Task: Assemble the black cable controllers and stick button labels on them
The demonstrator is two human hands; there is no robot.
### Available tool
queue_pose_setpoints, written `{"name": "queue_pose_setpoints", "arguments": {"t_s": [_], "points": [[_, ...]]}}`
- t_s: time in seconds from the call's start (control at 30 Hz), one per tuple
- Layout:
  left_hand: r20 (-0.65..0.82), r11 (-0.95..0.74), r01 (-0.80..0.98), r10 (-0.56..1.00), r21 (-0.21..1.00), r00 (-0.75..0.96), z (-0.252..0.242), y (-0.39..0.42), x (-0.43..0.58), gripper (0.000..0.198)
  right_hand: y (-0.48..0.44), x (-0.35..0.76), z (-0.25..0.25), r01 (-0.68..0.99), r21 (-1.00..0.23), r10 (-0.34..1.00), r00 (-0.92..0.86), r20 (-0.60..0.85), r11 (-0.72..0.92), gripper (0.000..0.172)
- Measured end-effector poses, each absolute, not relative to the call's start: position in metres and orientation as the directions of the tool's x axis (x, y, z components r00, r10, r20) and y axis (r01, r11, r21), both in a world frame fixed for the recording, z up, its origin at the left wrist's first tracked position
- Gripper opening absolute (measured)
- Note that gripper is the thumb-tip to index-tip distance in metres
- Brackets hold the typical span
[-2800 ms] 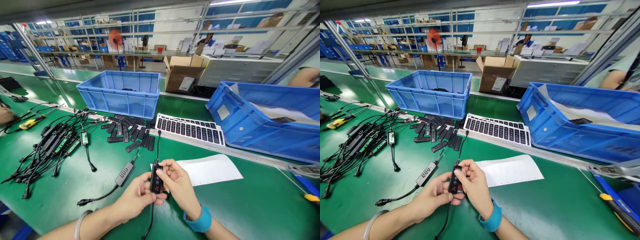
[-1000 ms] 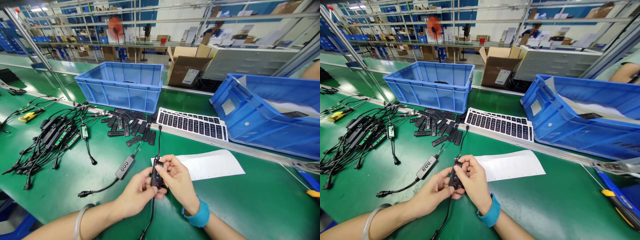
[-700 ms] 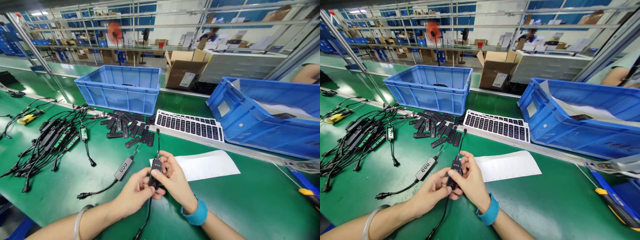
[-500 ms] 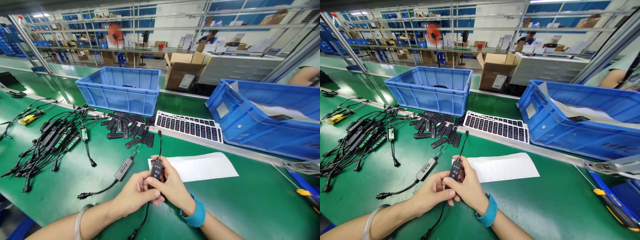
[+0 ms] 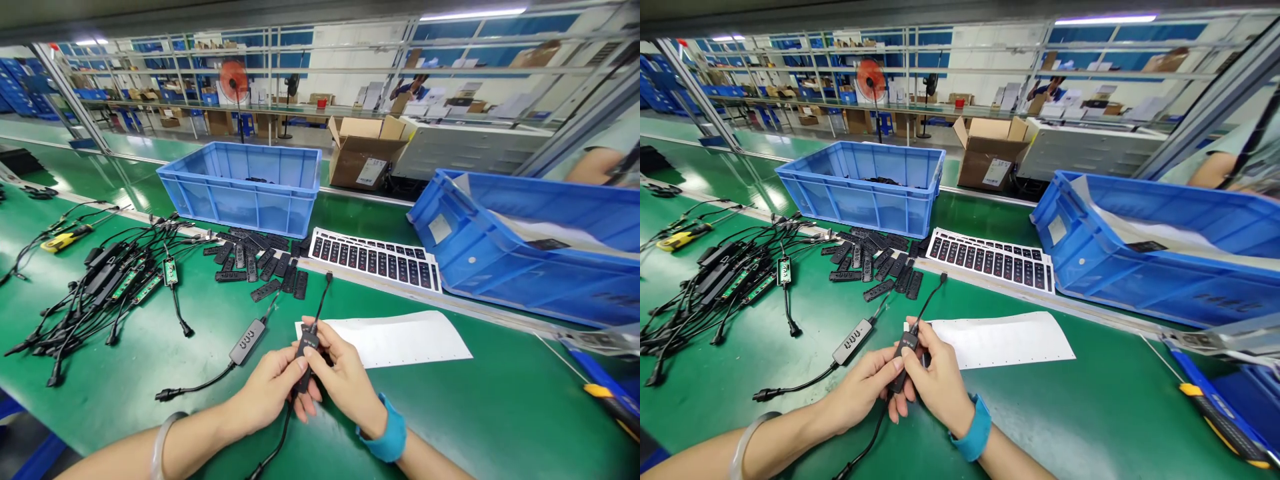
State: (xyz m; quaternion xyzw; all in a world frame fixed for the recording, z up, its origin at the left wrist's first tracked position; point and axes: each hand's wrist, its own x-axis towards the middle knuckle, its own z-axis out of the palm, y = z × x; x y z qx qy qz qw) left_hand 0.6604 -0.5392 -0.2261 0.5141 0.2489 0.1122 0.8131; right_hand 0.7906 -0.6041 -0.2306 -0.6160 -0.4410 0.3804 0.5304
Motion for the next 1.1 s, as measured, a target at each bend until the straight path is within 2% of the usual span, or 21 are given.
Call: {"name": "queue_pose_setpoints", "arguments": {"t_s": [0.1,0.17,0.2,0.27,0.3,0.37,0.43,0.5,0.57,0.63,0.73,0.8,0.93,1.03,1.1], "points": [[-0.292,0.421,0.090,0.444,0.902,0.847,-0.227,-0.539,0.661,0.047,-0.602,0.788,-0.227,0.112,-0.992,0.938,0.346,-0.015,-0.057,0.041],[-0.310,0.397,0.127,0.442,0.909,0.842,-0.226,-0.537,0.660,0.049,-0.600,0.790,-0.222,0.008,-0.998,0.941,0.332,-0.060,-0.067,0.044],[-0.298,0.337,0.150,0.447,0.930,0.843,-0.225,-0.535,0.659,0.048,-0.599,0.794,-0.218,-0.054,-0.995,0.941,0.325,-0.095,-0.082,0.046],[-0.203,0.077,0.190,0.475,0.979,0.856,-0.222,-0.531,0.655,0.041,-0.600,0.810,-0.212,-0.103,-0.988,0.923,0.355,-0.146,-0.117,0.048],[-0.120,-0.104,0.192,0.481,0.976,0.869,-0.221,-0.530,0.653,0.035,-0.603,0.823,-0.209,-0.057,-0.990,0.906,0.399,-0.142,-0.130,0.048],[0.054,-0.445,0.168,0.445,0.880,0.894,-0.219,-0.526,0.649,0.025,-0.613,0.857,-0.206,0.174,-0.969,0.862,0.503,-0.065,-0.175,0.046],[0.162,-0.657,0.147,0.386,0.739,0.908,-0.221,-0.523,0.645,0.029,-0.626,0.895,-0.206,0.468,-0.835,0.834,0.551,0.022,-0.288,0.041],[0.204,-0.765,0.177,0.374,0.619,0.905,-0.224,-0.521,0.644,0.033,-0.637,0.924,-0.209,0.683,-0.570,0.799,0.597,0.075,-0.457,0.039],[0.206,-0.820,0.221,0.376,0.528,0.904,-0.228,-0.519,0.645,0.037,-0.639,0.933,-0.213,0.792,-0.326,0.786,0.589,0.187,-0.516,0.042],[0.181,-0.849,0.241,0.360,0.470,0.915,-0.231,-0.517,0.647,0.040,-0.632,0.920,-0.217,0.877,-0.261,0.838,0.468,0.280,-0.403,0.040],[0.135,-0.857,0.244,0.337,0.455,0.932,-0.233,-0.515,0.648,0.044,-0.612,0.877,-0.227,0.917,-0.381,0.927,0.241,0.288,-0.120,0.031],[0.134,-0.838,0.235,0.340,0.492,0.931,-0.233,-0.514,0.648,0.044,-0.601,0.851,-0.233,0.901,-0.431,0.946,0.178,0.272,-0.045,0.026],[0.150,-0.795,0.226,0.367,0.563,0.918,-0.235,-0.514,0.649,0.043,-0.594,0.830,-0.239,0.873,-0.488,0.937,0.175,0.302,-0.006,0.017],[0.114,-0.827,0.251,0.352,0.504,0.929,-0.234,-0.515,0.651,0.042,-0.599,0.832,-0.235,0.774,-0.630,0.908,0.216,0.358,0.065,0.009],[0.102,-0.859,0.258,0.334,0.442,0.937,-0.228,-0.516,0.652,0.040,-0.601,0.835,-0.230,0.667,-0.734,0.869,0.284,0.405,0.125,0.012]]}}
